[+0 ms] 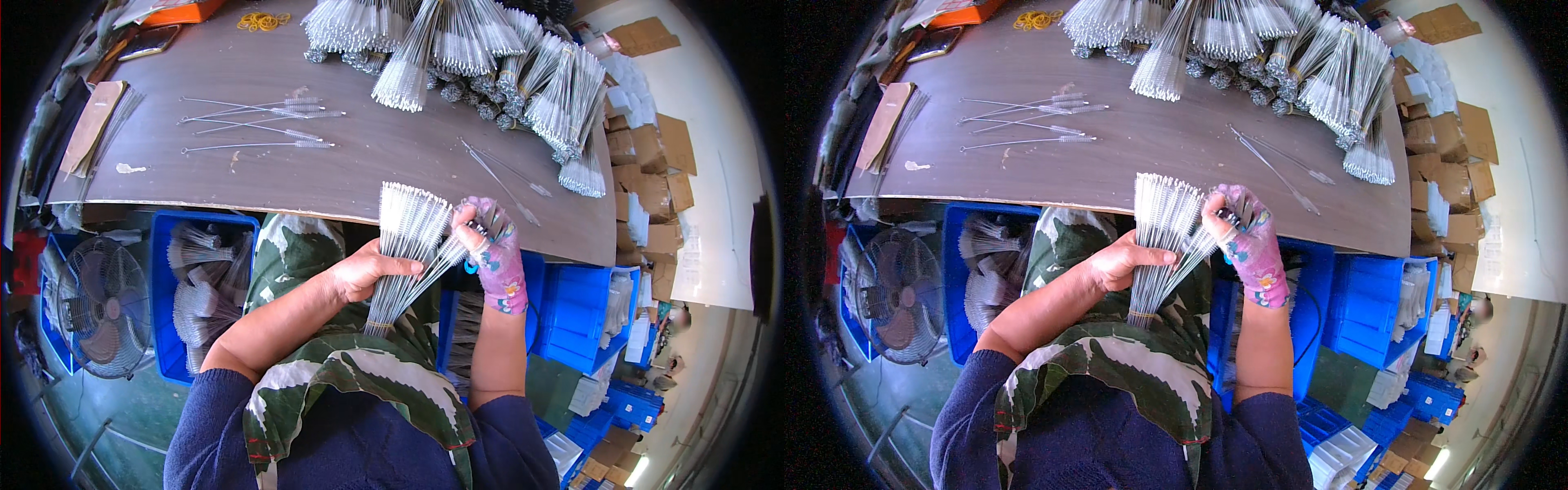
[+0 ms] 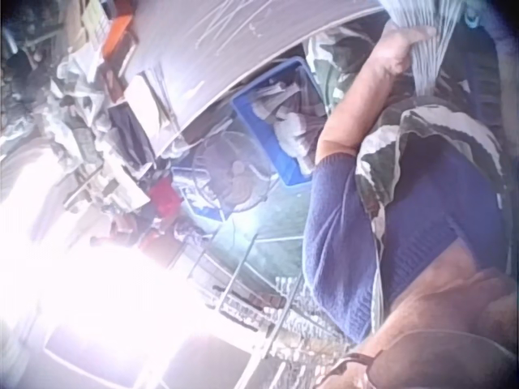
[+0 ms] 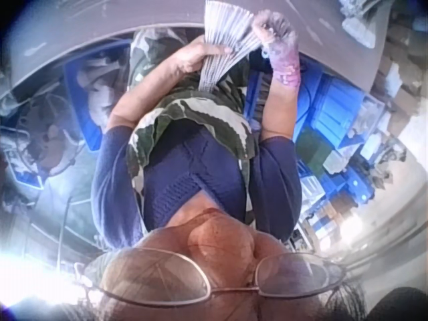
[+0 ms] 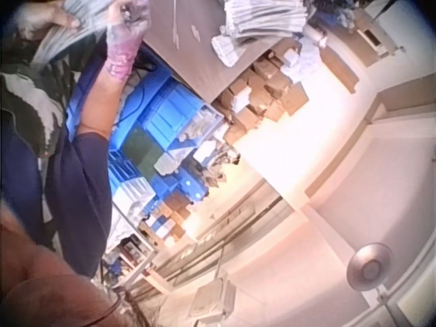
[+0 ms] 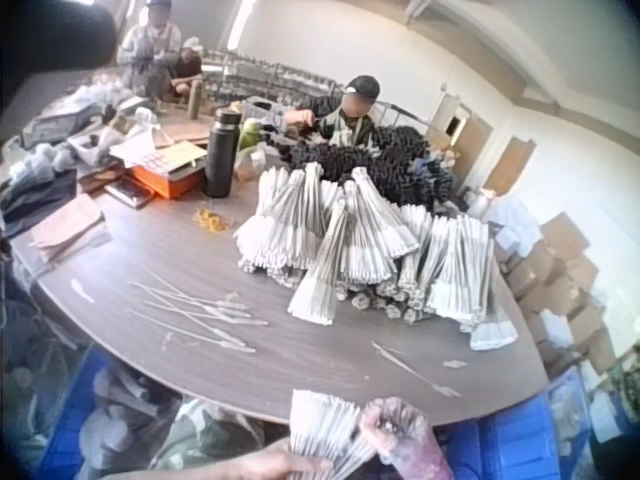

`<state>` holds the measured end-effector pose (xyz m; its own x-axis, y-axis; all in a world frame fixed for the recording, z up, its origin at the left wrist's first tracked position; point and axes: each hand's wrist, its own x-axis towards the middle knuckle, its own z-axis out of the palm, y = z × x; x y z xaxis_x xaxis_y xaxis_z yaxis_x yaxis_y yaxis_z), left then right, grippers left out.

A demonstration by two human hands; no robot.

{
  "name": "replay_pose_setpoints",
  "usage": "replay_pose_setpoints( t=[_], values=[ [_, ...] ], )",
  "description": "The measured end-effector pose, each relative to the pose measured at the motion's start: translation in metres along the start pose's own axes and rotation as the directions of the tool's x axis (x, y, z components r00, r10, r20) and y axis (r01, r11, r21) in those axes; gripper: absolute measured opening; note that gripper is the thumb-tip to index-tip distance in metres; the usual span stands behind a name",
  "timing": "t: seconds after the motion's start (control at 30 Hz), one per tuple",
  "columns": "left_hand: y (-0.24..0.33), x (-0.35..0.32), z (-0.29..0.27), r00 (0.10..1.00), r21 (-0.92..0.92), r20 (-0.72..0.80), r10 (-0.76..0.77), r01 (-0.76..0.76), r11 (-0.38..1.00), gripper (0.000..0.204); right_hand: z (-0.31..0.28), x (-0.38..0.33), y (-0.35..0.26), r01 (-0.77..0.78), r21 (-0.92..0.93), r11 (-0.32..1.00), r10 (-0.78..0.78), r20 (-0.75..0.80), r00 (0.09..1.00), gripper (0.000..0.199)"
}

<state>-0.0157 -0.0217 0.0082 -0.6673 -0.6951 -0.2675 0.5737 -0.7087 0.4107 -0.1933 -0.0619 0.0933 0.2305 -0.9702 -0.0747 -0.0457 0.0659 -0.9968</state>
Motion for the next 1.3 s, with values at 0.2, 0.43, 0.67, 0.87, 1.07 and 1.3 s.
replay_pose_setpoints(
  t=[0.2,0.43,0.67,0.87,1.07,1.3],
  values=[
    [0.0,0.0,0.005,1.0,0.018,-0.025,-0.002,0.002,1.0,0.033,0.01,0.001,-0.007,-0.027,-0.104,0.994,0.019,-0.078,0.997,0.015],
    [0.004,0.0,0.007,0.999,0.016,-0.03,-0.017,0.018,1.0,0.036,0.01,0.005,-0.005,-0.053,-0.103,0.993,0.04,-0.128,0.991,0.018],
    [-0.004,0.005,-0.008,0.999,-0.013,-0.052,0.006,-0.006,1.0,0.03,-0.023,0.0,-0.004,-0.066,-0.005,0.998,0.066,-0.01,0.998,0.023],
    [-0.004,0.002,0.0,0.997,-0.011,-0.073,0.022,-0.023,1.0,0.026,-0.016,-0.007,-0.013,-0.11,-0.042,0.993,0.107,-0.059,0.992,0.019],
    [-0.008,0.003,-0.003,0.996,0.035,-0.063,0.055,-0.052,0.998,0.022,-0.01,-0.002,-0.016,-0.119,-0.064,0.991,0.12,0.014,0.993,0.023],
    [-0.009,0.005,-0.003,0.998,0.044,-0.025,0.057,-0.056,0.997,0.019,-0.011,0.007,-0.004,-0.06,-0.139,0.988,0.06,-0.004,0.998,0.017]
  ],
)
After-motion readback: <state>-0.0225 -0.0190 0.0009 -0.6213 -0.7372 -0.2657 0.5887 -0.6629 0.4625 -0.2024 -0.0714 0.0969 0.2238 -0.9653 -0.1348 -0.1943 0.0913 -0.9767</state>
